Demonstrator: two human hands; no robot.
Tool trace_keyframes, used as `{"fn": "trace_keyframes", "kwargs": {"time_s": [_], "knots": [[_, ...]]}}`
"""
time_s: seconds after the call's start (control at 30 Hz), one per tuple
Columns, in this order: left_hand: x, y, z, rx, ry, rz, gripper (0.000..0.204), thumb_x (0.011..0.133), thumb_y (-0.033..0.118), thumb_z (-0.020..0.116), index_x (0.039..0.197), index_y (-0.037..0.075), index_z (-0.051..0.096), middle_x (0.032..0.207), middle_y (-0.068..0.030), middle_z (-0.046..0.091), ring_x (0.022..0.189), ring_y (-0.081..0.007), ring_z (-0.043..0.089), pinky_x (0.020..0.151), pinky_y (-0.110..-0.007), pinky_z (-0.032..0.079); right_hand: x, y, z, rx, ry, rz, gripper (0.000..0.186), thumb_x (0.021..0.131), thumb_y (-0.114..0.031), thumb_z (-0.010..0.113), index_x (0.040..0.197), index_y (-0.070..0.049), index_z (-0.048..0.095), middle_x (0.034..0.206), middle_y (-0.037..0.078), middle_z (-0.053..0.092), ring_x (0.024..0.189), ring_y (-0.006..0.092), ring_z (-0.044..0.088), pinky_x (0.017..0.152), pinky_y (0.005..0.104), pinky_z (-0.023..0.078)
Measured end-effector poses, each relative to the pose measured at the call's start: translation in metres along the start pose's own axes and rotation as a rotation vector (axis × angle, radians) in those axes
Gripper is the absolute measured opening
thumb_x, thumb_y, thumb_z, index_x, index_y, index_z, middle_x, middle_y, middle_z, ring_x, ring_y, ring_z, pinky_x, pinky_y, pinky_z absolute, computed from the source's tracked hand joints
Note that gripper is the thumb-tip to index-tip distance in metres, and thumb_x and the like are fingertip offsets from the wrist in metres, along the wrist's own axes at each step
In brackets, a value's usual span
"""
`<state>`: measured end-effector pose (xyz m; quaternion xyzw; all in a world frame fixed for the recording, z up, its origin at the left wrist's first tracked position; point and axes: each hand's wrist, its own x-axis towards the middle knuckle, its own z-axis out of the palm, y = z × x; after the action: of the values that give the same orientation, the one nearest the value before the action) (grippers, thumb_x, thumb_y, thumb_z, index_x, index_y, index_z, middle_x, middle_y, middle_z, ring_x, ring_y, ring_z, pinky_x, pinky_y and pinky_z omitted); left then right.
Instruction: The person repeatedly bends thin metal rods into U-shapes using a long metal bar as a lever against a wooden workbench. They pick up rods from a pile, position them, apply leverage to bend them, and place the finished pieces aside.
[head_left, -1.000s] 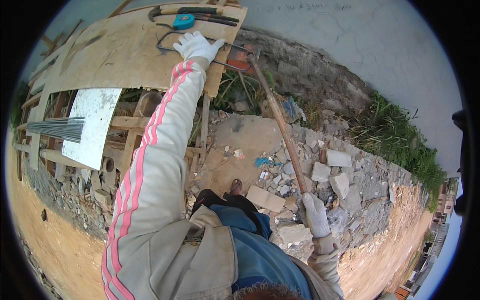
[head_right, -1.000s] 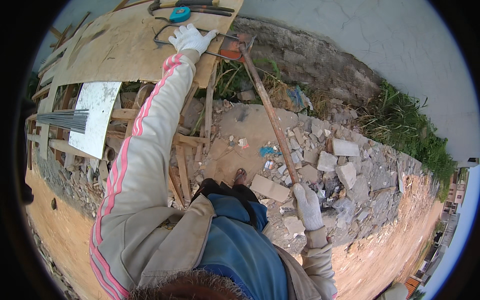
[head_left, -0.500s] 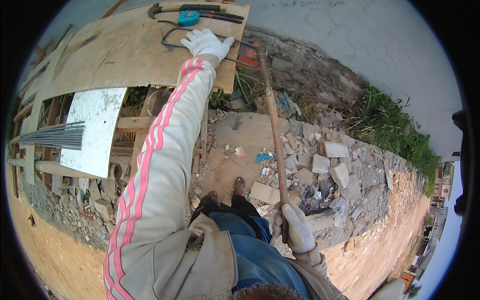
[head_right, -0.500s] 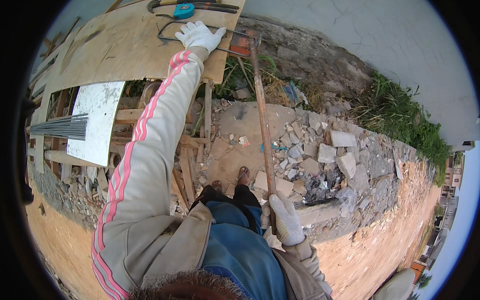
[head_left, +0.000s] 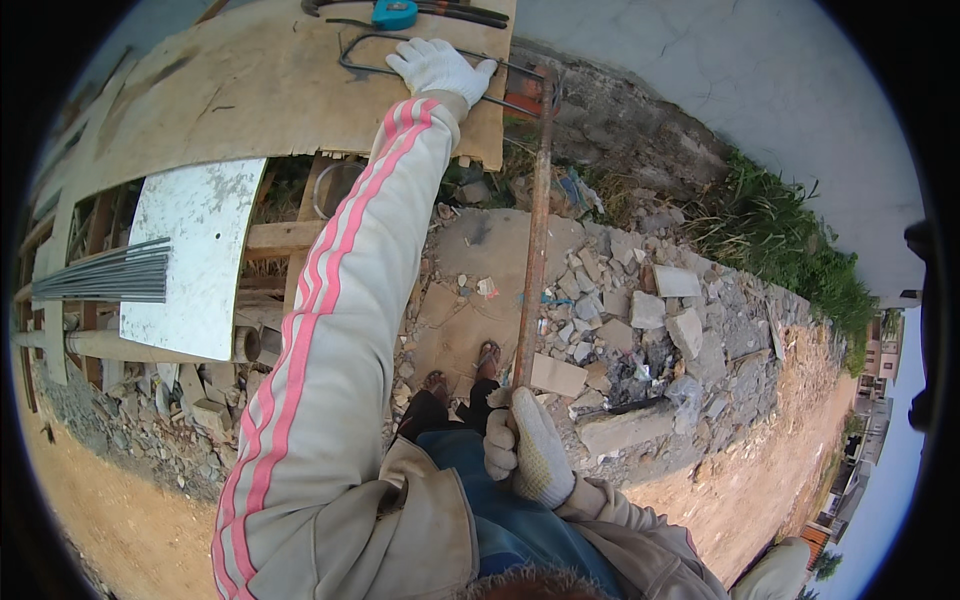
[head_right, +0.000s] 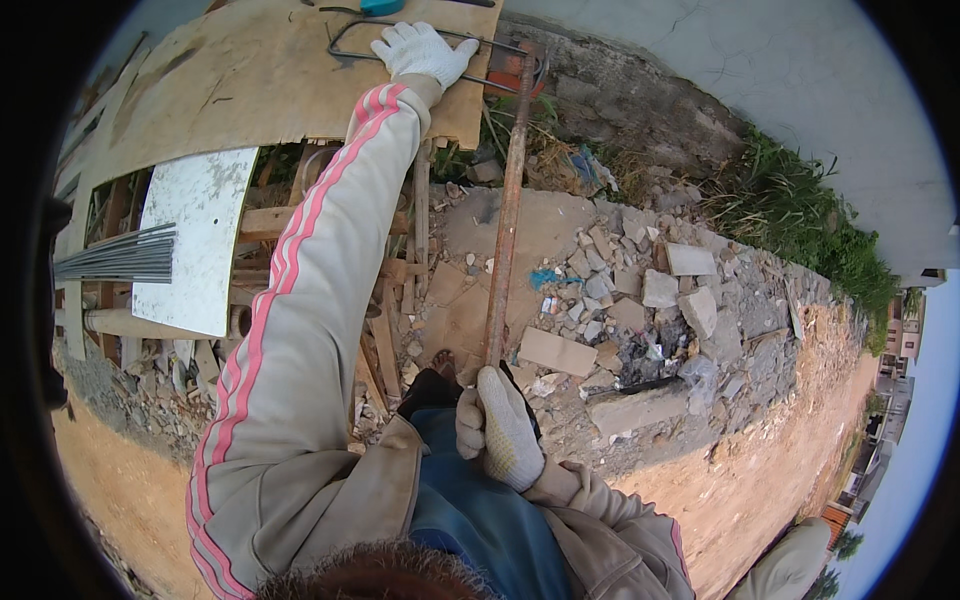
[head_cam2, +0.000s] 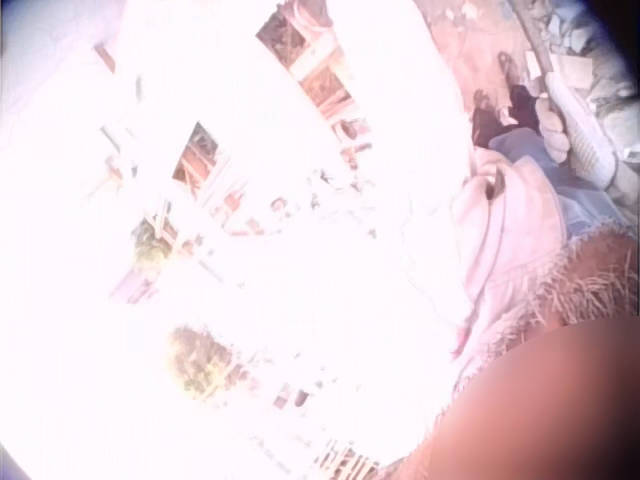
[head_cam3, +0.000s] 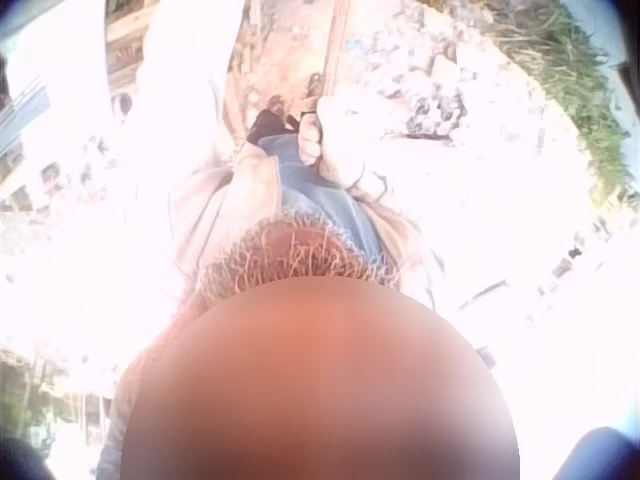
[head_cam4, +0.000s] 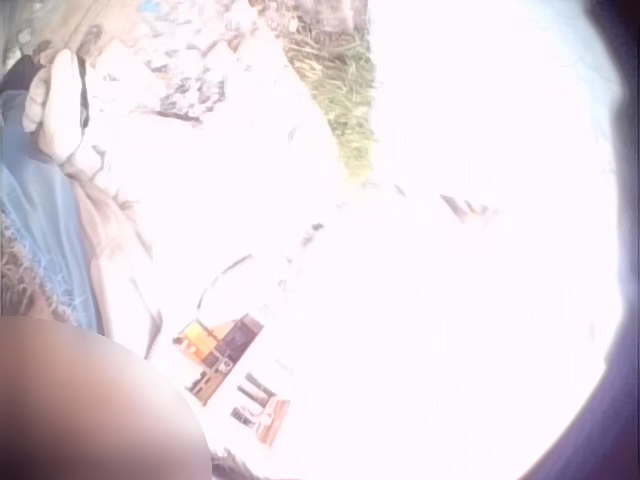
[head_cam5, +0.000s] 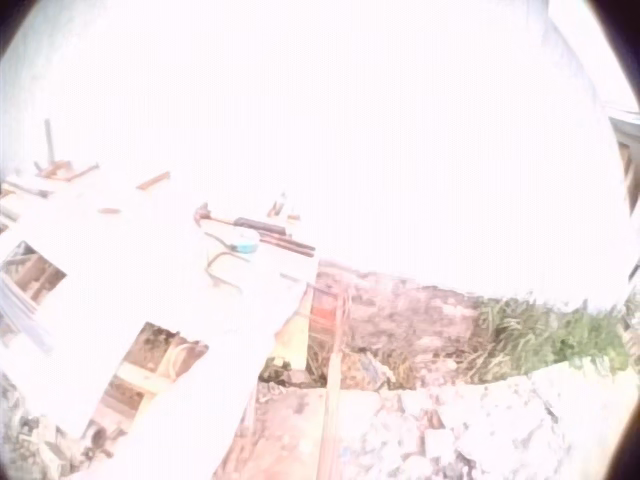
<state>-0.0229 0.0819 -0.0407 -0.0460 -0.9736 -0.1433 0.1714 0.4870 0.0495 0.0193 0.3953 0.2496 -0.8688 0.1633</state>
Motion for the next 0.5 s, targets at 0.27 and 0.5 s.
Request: {"fn": "trace_keyframes", "kwargs": {"time_s": [0.27, 0.5], "knots": [[-0.002, 0.000, -0.005, 0.001, -0.011, -0.001, 0.093, 0.087, 0.080, 0.064, 0.137, 0.002, 0.066, 0.142, -0.0219, 0.060, 0.136, -0.0393, 0.048, 0.112, -0.059, 0.030, 0.091, 0.050, -0.041, 0.393, -0.607, 0.162, 0.050, 0.107, -0.071, 0.045, 0.103, -0.028, 0.069, 0.062, -0.004, 0.031, 0.045, 0.0145, 0.025, 0.045, 0.0344, 0.023], [-0.001, 0.001, -0.005, 0.003, -0.008, 0.020, 0.092, 0.087, 0.079, 0.065, 0.136, 0.001, 0.066, 0.140, -0.0224, 0.060, 0.134, -0.0395, 0.049, 0.110, -0.057, 0.031, 0.074, 0.014, -0.062, -0.234, 0.083, -0.069, 0.041, 0.112, -0.054, 0.055, 0.102, -0.014, 0.054, 0.059, -0.001, 0.040, 0.040, 0.0123, 0.036, 0.038, 0.0316, 0.032]]}}
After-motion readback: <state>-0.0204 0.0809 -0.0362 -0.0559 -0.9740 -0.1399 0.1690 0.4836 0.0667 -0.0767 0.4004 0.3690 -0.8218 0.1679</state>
